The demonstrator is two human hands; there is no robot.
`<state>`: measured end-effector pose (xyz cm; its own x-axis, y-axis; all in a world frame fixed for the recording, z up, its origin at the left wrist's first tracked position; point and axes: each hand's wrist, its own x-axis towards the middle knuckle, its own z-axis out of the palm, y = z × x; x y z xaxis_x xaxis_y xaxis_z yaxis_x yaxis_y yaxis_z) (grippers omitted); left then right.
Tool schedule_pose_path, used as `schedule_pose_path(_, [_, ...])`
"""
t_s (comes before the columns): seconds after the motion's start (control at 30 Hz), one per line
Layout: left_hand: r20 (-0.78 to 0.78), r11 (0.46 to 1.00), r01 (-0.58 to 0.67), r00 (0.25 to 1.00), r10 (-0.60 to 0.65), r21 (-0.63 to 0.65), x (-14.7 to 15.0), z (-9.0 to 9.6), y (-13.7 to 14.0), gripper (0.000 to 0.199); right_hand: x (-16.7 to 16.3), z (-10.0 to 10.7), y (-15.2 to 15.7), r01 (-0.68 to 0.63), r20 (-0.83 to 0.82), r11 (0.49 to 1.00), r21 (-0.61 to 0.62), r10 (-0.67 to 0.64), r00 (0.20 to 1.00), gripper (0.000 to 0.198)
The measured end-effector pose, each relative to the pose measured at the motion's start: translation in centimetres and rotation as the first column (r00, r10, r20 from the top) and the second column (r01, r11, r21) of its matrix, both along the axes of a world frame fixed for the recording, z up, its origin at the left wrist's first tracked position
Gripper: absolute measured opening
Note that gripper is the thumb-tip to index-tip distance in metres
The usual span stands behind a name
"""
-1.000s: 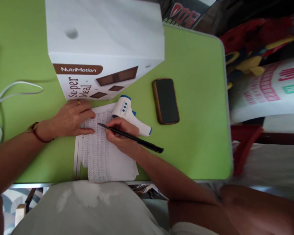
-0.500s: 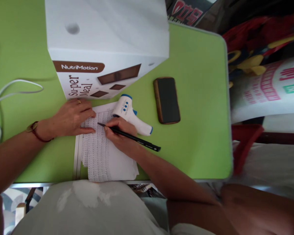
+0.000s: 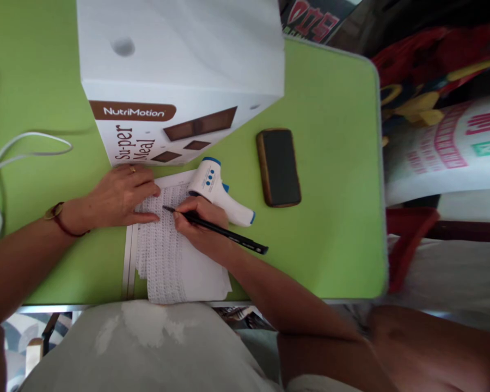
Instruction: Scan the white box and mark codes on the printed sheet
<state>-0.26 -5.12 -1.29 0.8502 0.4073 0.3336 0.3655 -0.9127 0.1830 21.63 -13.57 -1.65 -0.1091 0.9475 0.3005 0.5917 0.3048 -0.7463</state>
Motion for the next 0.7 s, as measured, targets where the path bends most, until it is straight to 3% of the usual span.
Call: schedule_pose_path(0.7, [0.057,0.998,0.012,0.998,-0.015,0.059,0.09,-0.02,0.09,0.051,0.06,0.08,0.07,-0.041,-0.122,0.999,0.009,0.042,0.992,0.015])
